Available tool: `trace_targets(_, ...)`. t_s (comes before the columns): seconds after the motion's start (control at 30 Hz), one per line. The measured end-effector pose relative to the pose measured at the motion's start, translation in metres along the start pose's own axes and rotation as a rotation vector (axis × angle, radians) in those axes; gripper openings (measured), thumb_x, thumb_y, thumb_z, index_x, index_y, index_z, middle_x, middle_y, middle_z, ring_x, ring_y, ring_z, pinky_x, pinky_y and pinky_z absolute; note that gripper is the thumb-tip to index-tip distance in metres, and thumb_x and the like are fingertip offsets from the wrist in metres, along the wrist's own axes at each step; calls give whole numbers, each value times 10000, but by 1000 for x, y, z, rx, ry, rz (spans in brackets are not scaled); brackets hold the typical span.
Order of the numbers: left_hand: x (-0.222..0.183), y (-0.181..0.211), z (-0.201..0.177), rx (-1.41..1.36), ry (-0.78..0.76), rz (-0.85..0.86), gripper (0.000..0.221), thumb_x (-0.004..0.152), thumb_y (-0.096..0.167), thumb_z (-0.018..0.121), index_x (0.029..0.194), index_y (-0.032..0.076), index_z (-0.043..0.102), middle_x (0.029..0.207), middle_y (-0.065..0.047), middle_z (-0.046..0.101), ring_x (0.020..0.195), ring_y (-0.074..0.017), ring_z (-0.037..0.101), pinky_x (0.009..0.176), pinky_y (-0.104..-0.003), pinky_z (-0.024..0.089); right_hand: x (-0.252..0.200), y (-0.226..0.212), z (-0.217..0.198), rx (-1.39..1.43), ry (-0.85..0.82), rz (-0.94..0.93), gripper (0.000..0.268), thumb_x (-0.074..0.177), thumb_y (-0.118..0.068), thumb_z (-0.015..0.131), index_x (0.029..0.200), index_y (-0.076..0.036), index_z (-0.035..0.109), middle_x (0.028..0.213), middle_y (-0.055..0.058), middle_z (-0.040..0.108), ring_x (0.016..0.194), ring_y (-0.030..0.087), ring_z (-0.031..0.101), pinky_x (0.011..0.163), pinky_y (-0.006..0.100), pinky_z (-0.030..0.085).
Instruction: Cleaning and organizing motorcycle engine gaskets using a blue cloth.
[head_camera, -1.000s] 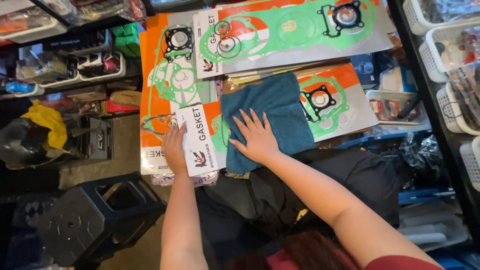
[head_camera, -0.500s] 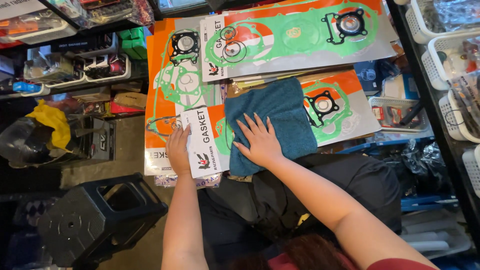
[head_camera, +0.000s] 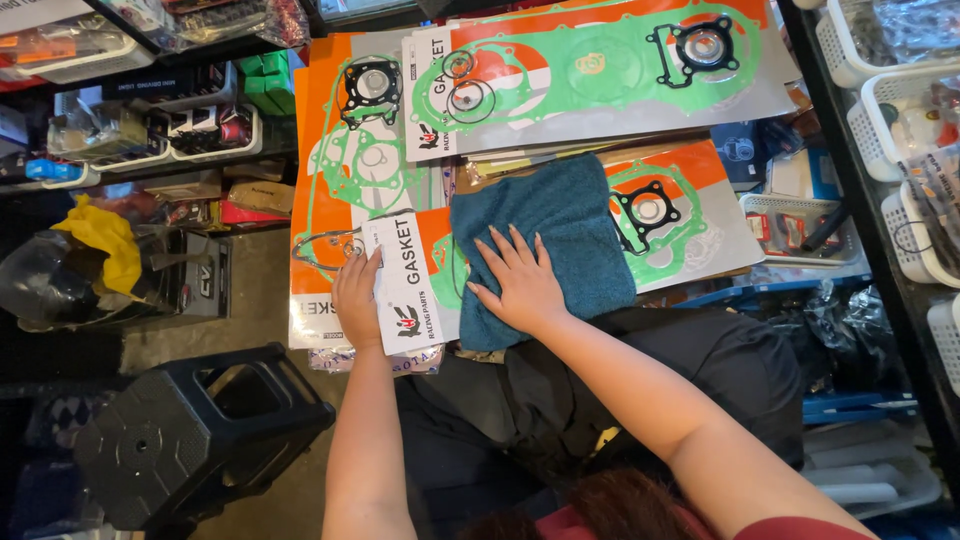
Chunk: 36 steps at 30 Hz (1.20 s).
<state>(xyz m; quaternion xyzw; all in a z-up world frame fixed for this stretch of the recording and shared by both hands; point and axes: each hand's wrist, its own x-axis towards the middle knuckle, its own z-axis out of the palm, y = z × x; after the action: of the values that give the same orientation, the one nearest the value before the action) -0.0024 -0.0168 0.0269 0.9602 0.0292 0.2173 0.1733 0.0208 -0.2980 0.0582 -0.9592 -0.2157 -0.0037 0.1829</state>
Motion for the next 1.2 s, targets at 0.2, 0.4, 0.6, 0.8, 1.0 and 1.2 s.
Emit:
trace_targets(0.2,0,2,-2,4,9,-1,390,1104,203,432,1451,296,585,1345,-60,660,1426,-228,477,1241,-427,284,1,1,2,-5,10,5,689,1015,-640,441,1587,-259,385,1639,81,368,1547,324,258,1233,607,155)
trace_targets(0.4,-1,-5,4,15,-14,-33,381,1099,252,445,1446,311,590,1343,-38,658,1430,-200,467,1255,-405,267,2,8,-4,-27,-22,-19,715,989,-689,434,1591,-309,372,1656,66,340,1549,332,250,1219,626,157)
trace_targets(0.6,-2,-2,3,-1,-42,-65,391,1100,238,436,1453,329,579,1375,-20,645,1446,-192,447,1261,-408,244,-3,53,-23,-85,-19,11,702,932,-762,443,1529,-393,462,1640,43,392,1528,331,315,1199,633,206)
trace_targets(0.8,-3,2,0,-5,-9,-71,370,1090,209,487,1421,309,617,1354,-38,659,1423,-198,479,1249,-411,267,-8,148,-34,-166,93,279,589,983,-658,494,1506,-386,507,1603,67,448,1496,372,355,1122,709,269)
trace_targets(1.0,-2,-4,5,-25,-8,-66,375,1090,194,489,1425,304,617,1356,-58,658,1424,-217,480,1246,-426,265,-20,219,-49,-140,196,566,633,1009,-643,519,1560,-335,467,1642,151,372,1488,472,288,1038,815,248)
trace_targets(1.2,-3,-7,8,-45,3,-64,371,1099,214,466,1420,313,622,1357,-48,656,1428,-204,473,1248,-410,257,-15,251,-20,-182,265,731,492,1098,-502,387,1572,-375,426,1675,64,321,1535,369,193,1053,823,182)
